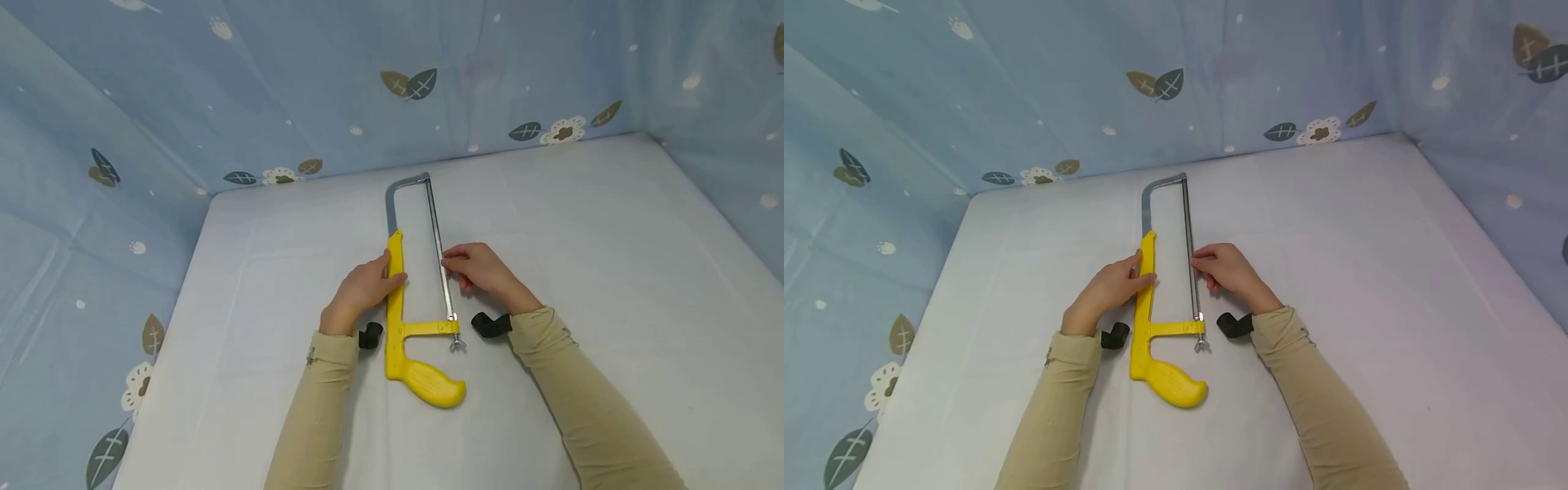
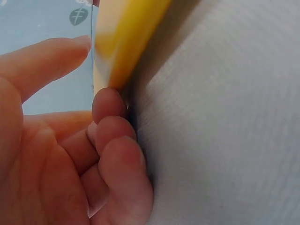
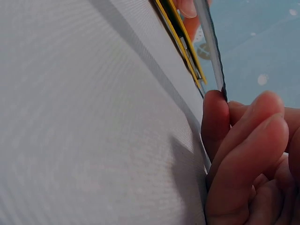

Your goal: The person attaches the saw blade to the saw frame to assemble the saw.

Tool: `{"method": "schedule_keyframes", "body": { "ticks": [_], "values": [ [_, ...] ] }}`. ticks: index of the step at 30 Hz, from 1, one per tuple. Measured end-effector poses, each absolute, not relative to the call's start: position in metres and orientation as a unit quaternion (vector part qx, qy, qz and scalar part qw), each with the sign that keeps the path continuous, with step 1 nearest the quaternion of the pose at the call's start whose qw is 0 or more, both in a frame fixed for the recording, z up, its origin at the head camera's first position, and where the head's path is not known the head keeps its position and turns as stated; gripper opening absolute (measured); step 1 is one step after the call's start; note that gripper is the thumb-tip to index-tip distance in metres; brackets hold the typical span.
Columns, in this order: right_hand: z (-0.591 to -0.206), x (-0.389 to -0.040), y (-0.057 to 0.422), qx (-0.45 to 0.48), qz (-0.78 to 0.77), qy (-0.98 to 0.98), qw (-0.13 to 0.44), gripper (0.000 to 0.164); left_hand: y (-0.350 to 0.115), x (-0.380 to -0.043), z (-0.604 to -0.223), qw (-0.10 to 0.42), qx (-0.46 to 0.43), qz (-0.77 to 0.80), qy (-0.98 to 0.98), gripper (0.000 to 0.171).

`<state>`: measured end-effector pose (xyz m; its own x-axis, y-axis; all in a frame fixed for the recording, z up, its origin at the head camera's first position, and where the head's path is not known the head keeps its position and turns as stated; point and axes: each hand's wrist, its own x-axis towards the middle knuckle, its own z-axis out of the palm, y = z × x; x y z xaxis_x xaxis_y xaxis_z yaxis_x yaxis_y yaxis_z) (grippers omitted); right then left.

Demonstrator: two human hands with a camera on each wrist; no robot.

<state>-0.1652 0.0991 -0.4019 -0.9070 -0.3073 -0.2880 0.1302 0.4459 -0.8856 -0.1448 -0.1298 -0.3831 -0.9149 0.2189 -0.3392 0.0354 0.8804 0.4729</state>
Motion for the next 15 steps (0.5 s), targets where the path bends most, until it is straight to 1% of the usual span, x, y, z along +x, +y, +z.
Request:
{"method": "schedule_keyframes", "body": {
  "ticks": [7,15],
  "values": [
    [-0.4031,-0.1670,0.0999,-0.055,-0.522,0.827,0.201,0.033,-0.1282,-0.1446,-0.3813,0.192,0.060,0.242,0.949,0.072],
    [-0.4061,-0.1671,0.0997,-0.054,-0.526,0.826,0.196,0.031,-0.1285,-0.1451,-0.3810,0.200,0.055,0.238,0.949,0.073]
  ]
}}
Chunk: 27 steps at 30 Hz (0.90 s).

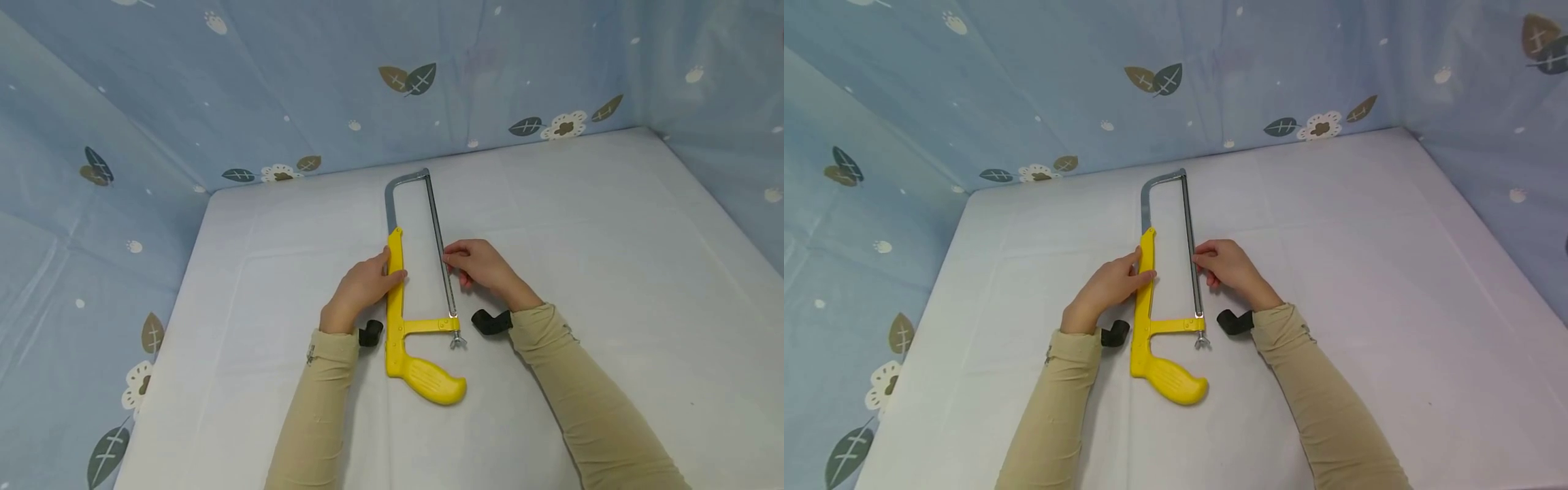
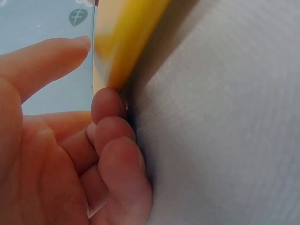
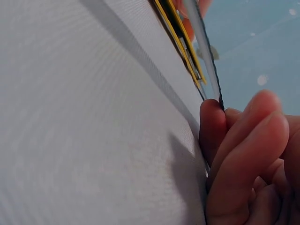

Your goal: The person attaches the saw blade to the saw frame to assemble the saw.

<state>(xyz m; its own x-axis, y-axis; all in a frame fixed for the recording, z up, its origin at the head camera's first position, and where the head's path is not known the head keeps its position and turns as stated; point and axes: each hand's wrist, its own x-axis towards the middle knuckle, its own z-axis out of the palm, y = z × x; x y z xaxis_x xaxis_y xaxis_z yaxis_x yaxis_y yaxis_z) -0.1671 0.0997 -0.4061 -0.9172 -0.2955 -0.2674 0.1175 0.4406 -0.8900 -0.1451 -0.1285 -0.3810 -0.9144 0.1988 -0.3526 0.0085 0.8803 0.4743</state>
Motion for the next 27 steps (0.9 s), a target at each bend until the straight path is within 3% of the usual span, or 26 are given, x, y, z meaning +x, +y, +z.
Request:
{"method": "schedule_keyframes", "body": {
  "ticks": [27],
  "values": [
    [-0.394,-0.160,0.106,-0.045,-0.574,0.791,0.208,0.032,-0.129,-0.140,-0.377,0.209,0.050,0.252,0.943,0.074]
  ]
}}
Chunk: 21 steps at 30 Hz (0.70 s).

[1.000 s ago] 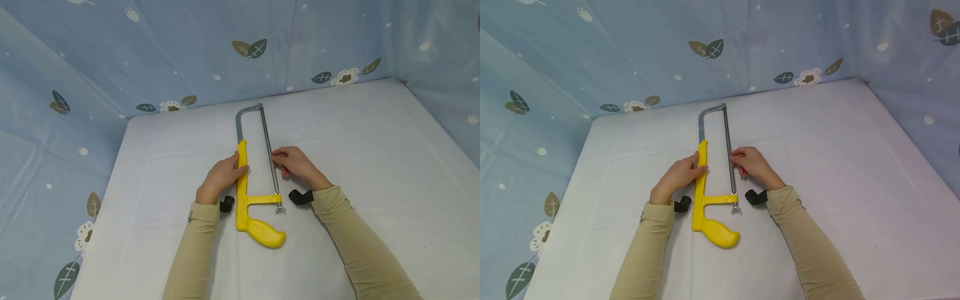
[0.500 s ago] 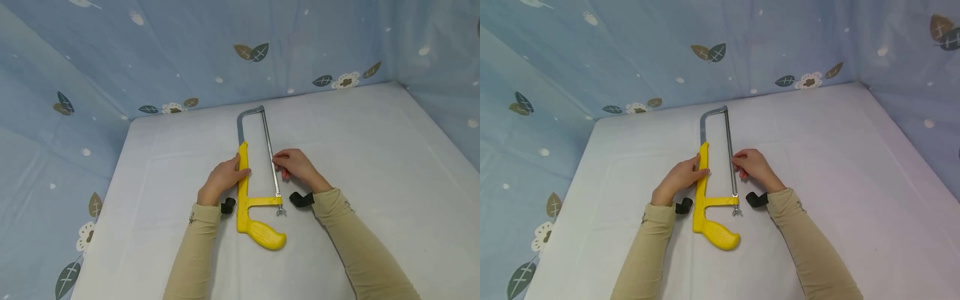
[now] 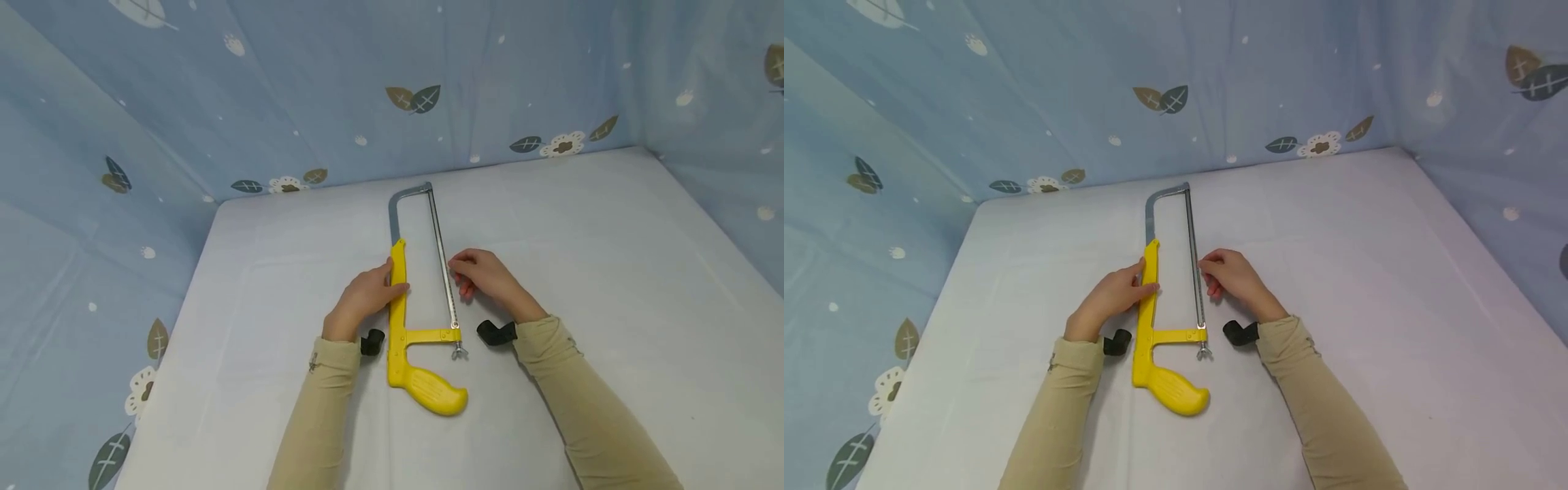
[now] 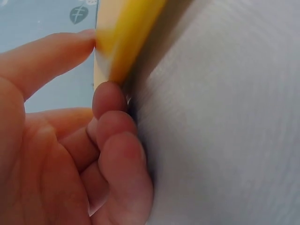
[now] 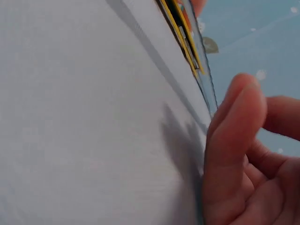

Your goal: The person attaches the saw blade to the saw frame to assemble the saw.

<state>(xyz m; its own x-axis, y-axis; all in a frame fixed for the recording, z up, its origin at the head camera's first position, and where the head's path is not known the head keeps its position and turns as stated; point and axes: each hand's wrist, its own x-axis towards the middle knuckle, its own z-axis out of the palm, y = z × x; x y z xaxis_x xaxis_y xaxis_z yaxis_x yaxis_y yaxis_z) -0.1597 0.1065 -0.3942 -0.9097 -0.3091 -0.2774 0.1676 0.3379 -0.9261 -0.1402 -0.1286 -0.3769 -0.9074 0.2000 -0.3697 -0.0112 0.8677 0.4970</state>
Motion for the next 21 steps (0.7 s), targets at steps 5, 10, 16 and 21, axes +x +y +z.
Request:
{"method": "schedule_keyframes", "body": {
  "ticks": [5,10,16,21],
  "values": [
    [-0.382,-0.158,0.109,-0.062,-0.581,0.787,0.199,0.030,-0.128,-0.141,-0.378,0.205,0.057,0.248,0.945,0.074],
    [-0.369,-0.149,0.107,-0.080,-0.572,0.788,0.213,0.035,-0.127,-0.138,-0.377,0.209,0.049,0.251,0.944,0.074],
    [-0.358,-0.133,0.104,-0.106,-0.548,0.794,0.242,0.037,-0.128,-0.135,-0.378,0.204,0.052,0.240,0.948,0.074],
    [-0.351,-0.119,0.105,-0.125,-0.516,0.809,0.252,0.032,-0.128,-0.134,-0.376,0.199,0.054,0.244,0.948,0.075]
  ]
}}
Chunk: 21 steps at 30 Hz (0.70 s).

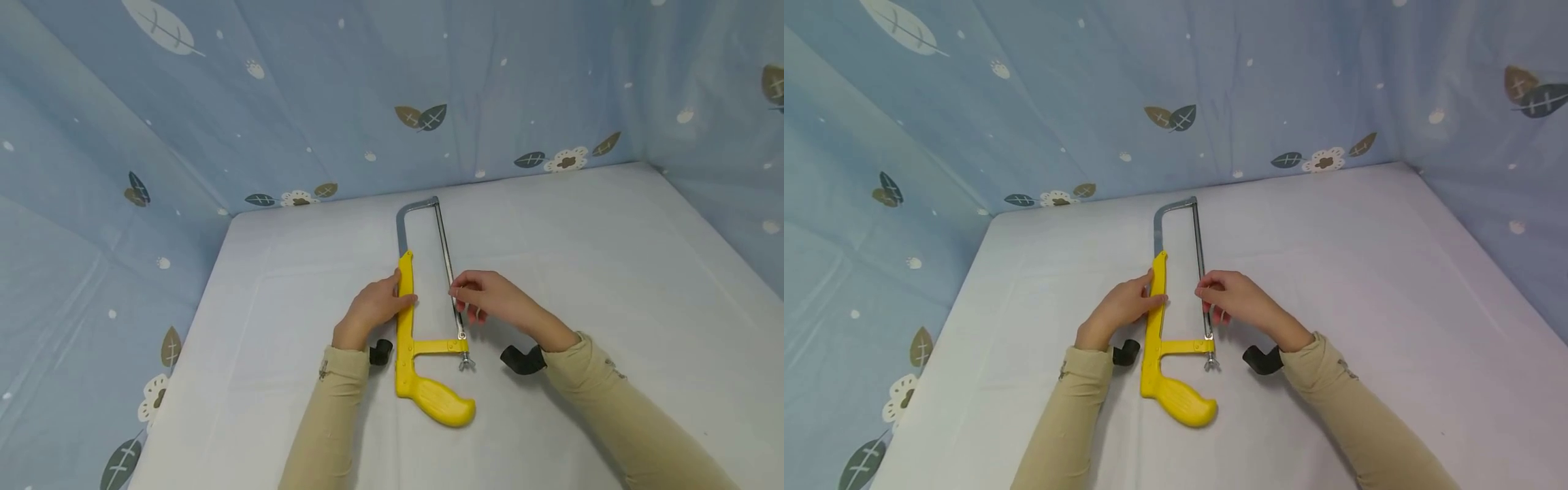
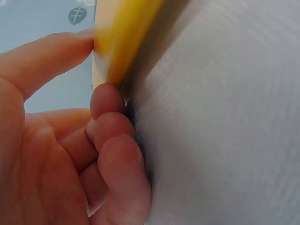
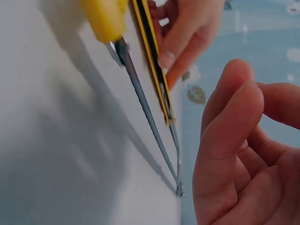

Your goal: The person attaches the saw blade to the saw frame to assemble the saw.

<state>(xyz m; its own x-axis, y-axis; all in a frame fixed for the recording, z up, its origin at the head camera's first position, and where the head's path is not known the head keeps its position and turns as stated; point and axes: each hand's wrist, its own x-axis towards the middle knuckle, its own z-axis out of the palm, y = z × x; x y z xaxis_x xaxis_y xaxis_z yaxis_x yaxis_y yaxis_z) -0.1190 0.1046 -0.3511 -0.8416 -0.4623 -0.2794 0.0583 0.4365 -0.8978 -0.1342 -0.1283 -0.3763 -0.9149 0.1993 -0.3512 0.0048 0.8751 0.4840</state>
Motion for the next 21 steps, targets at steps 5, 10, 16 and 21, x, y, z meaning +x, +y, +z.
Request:
{"method": "schedule_keyframes", "body": {
  "ticks": [5,10,16,21],
  "values": [
    [-0.352,-0.105,0.110,-0.140,-0.501,0.815,0.255,0.029,-0.128,-0.133,-0.376,0.195,0.057,0.241,0.949,0.075],
    [-0.358,-0.090,0.115,-0.161,-0.490,0.816,0.261,0.028,-0.129,-0.132,-0.377,0.190,0.061,0.243,0.949,0.074],
    [-0.360,-0.076,0.118,-0.179,-0.479,0.817,0.266,0.026,-0.130,-0.131,-0.375,0.189,0.063,0.247,0.948,0.074],
    [-0.364,-0.066,0.119,-0.192,-0.477,0.811,0.278,0.026,-0.130,-0.131,-0.376,0.192,0.060,0.242,0.949,0.074]
  ]
}}
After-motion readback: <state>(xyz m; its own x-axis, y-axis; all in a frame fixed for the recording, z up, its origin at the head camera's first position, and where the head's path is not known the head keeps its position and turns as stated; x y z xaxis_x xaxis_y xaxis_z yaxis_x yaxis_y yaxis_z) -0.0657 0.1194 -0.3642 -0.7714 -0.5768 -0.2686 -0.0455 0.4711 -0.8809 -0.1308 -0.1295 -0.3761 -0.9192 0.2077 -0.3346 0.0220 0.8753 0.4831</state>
